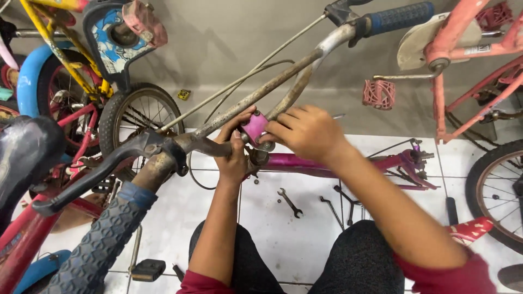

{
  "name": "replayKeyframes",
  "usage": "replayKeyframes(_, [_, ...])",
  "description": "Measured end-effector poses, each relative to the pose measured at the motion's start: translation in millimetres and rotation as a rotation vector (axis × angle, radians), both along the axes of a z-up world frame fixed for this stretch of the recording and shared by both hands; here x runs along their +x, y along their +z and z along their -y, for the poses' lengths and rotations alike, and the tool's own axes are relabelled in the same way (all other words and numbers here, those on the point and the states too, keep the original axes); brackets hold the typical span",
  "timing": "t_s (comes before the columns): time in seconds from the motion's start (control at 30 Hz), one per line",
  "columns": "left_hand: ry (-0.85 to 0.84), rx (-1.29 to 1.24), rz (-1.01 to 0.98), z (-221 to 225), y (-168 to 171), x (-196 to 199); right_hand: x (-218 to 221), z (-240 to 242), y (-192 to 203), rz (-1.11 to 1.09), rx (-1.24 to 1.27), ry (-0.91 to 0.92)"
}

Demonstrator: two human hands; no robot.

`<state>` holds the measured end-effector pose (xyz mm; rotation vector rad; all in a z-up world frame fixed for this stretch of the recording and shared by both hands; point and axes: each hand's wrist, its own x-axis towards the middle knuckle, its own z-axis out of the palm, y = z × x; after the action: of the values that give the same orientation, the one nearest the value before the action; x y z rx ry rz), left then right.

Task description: Detaching the handlebars from a bicycle frame using a wrench to loosen the stem bolts.

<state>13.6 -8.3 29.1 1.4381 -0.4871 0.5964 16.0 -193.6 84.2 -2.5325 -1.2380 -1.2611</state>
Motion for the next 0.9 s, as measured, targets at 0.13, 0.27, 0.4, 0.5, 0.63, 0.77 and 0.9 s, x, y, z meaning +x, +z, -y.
replayKeyframes(0.13, [0.008,-0.012,0.005,0.7,-0.2,-0.4,-21.5,-11.8,-29.3,-0.404,0.353,-0.118])
replayKeyframes(0.27, [0.005,0.003,-0.004,-3.2,-2.0,-5.4,-6.8,-28.3,-25.0,-0.267,0.549,-0.017])
replayKeyframes(0.4, [0.052,0.047,-0.056,-10.2,-13.8,-10.5,19.5,-38.7,-42.5,-0.087,0.673,0.125])
replayKeyframes(0.5, [0.063,0.029,-0.065,-14.3,-22.8,-9.2,26.6,-43.0,-37.4,-0.09,0.723,0.234])
replayKeyframes(0.63, [0.086,0.056,-0.045,-9.8,-20.6,-10.6,19.2,-39.7,-18.9,-0.154,0.7,0.315])
replayKeyframes(0.77, [0.068,0.052,-0.053,-10.8,-19.4,-7.9,17.9,-35.2,-10.7,-0.18,0.66,0.327])
replayKeyframes(0.9, [0.046,0.046,-0.032,-11.2,-22.0,-6.7,13.0,-33.1,-12.4,-0.186,0.643,0.314])
